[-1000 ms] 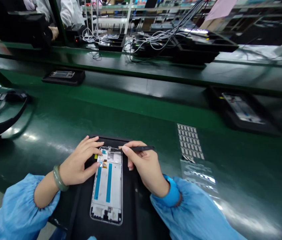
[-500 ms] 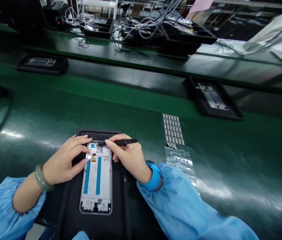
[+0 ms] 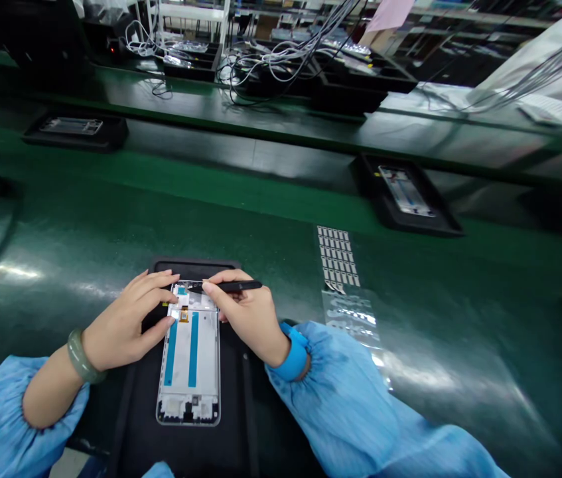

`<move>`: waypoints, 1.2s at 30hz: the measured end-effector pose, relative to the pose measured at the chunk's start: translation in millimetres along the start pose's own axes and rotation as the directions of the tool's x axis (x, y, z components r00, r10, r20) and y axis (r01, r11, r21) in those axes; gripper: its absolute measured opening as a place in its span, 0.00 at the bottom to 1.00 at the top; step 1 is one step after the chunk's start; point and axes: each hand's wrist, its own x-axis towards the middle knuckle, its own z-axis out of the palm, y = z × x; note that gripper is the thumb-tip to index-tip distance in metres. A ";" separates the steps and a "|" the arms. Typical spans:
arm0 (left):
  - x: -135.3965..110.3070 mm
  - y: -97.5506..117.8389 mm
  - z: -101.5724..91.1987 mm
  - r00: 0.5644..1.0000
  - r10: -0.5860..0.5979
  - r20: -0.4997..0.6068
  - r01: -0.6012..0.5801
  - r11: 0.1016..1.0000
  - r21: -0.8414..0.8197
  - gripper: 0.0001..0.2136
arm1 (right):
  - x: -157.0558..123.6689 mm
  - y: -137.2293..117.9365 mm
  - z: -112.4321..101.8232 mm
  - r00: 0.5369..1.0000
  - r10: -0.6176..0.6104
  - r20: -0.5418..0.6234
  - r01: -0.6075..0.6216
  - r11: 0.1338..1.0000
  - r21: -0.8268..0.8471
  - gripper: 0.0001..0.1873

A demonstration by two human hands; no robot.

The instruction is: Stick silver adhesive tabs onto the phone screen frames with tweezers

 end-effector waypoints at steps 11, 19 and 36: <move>0.5 0.3 -0.3 1.000 0.010 -0.009 -0.010 1.000 -0.002 0.11 | -0.8 -2.0 0.1 1.000 0.007 -0.009 -0.007 0.999 -0.054 0.07; -0.3 0.3 0.0 1.000 -0.003 0.004 0.003 1.000 0.012 0.11 | -1.5 -1.8 1.2 0.999 -0.040 -0.028 0.037 0.995 -0.092 0.07; 0.2 0.5 0.3 1.000 0.009 -0.021 -0.009 1.000 0.007 0.11 | -3.5 0.3 2.3 0.996 -0.086 -0.039 0.079 0.985 -0.154 0.06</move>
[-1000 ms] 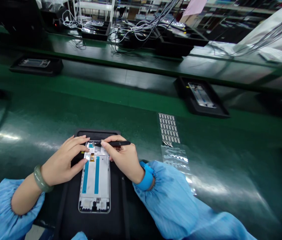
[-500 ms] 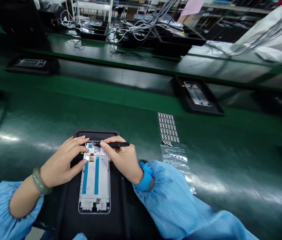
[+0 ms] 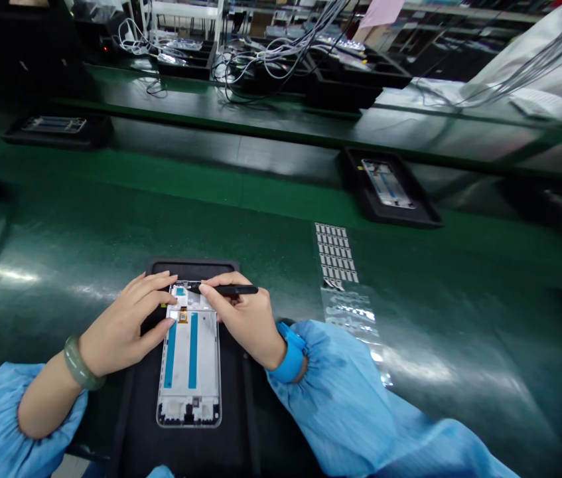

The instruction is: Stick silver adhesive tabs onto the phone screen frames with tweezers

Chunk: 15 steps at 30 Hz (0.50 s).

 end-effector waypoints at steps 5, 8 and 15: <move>-0.1 0.3 -0.4 1.000 -0.003 -0.006 0.003 1.000 0.000 0.11 | 0.0 0.1 -0.1 1.000 -0.008 -0.003 0.008 1.000 -0.006 0.06; -0.1 0.6 -0.6 1.000 -0.005 0.006 0.005 1.000 0.011 0.11 | -0.1 -0.1 -0.3 1.000 -0.017 -0.002 0.017 1.000 -0.004 0.05; 1.1 1.4 3.1 1.000 0.019 -0.021 -0.018 0.998 0.060 0.13 | -0.8 -0.1 -0.1 1.000 -0.002 -0.001 0.002 1.000 0.001 0.06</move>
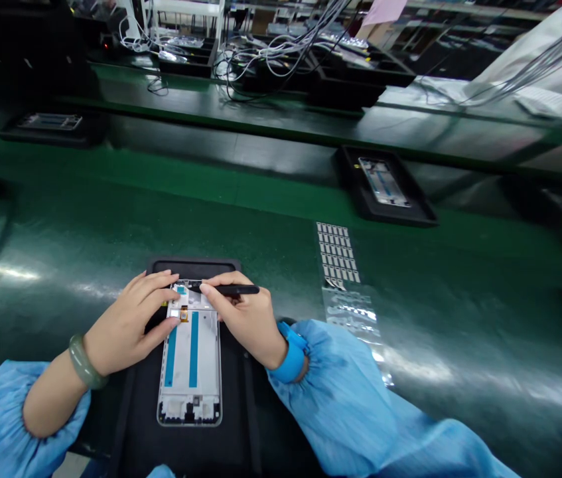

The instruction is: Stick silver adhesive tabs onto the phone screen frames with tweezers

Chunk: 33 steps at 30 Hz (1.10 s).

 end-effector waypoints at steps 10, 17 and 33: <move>3.6 12.8 2.7 1.000 -0.003 0.000 0.002 0.984 0.179 0.16 | -0.8 0.0 0.4 1.000 -0.020 0.015 0.020 1.000 -0.008 0.05; 4.4 24.6 6.9 0.998 -0.069 -0.006 0.068 0.976 0.209 0.18 | 5.3 0.7 -2.6 0.996 0.067 -0.051 -0.054 0.974 0.221 0.07; 4.3 28.5 12.8 0.995 -0.091 -0.050 0.102 0.957 0.273 0.18 | 28.9 4.8 1.3 0.979 -0.090 0.183 0.054 0.979 0.194 0.03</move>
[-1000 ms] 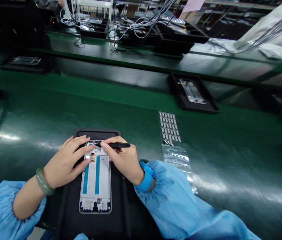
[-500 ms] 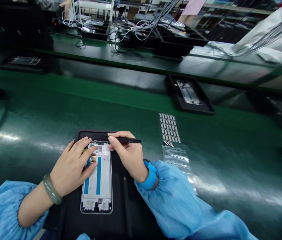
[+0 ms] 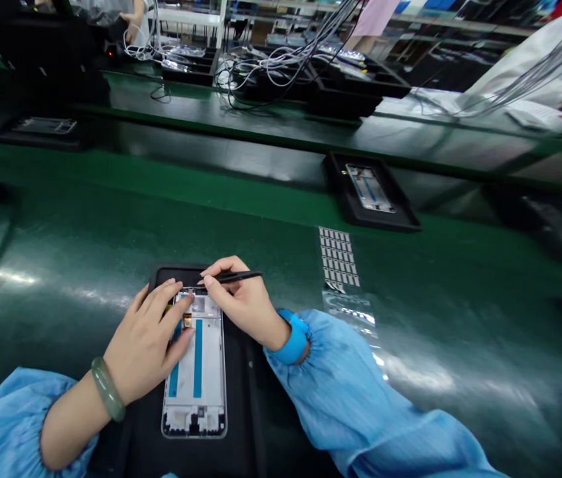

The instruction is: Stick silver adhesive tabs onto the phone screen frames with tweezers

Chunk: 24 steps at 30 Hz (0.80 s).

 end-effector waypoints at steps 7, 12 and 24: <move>-0.6 0.8 1.7 1.000 -0.003 -0.011 0.003 1.000 0.022 0.19 | -0.5 -1.9 -1.5 0.995 -0.095 0.032 0.099 0.975 -0.201 0.04; -0.7 0.8 2.1 1.000 -0.008 -0.006 0.008 1.000 0.019 0.19 | -0.6 -3.2 0.4 0.984 -0.176 0.025 0.176 0.948 -0.267 0.05; -0.8 0.0 3.3 1.000 -0.013 0.001 0.013 1.000 0.006 0.19 | -1.9 -4.9 2.8 0.972 -0.233 0.018 0.227 0.924 -0.308 0.05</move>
